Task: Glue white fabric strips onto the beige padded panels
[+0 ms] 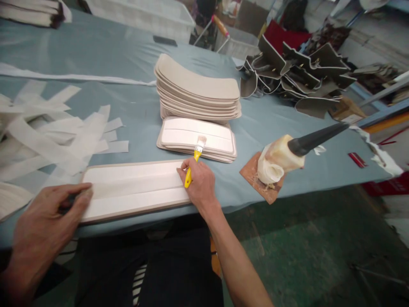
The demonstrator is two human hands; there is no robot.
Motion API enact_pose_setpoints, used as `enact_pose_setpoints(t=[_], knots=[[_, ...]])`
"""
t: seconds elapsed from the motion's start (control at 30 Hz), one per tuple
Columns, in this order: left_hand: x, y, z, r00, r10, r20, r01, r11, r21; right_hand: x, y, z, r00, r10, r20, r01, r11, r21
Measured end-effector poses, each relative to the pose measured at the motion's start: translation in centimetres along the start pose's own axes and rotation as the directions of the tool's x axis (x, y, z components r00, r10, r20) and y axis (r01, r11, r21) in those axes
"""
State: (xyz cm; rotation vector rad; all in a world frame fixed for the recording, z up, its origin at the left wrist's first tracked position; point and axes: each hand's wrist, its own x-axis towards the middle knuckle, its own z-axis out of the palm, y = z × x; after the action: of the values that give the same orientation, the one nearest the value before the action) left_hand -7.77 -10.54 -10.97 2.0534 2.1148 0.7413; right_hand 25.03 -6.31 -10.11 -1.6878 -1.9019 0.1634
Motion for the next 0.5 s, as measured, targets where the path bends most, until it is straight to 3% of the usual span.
enact_pose_setpoints(t=[0.5], knots=[[-0.29, 0.63, -0.01, 0.999, -0.021, -0.03, 0.02, 1.0, -0.018, -0.6, 0.74, 1.12, 0.993, 0.11, -0.045, -0.113, 0.991, -0.069]])
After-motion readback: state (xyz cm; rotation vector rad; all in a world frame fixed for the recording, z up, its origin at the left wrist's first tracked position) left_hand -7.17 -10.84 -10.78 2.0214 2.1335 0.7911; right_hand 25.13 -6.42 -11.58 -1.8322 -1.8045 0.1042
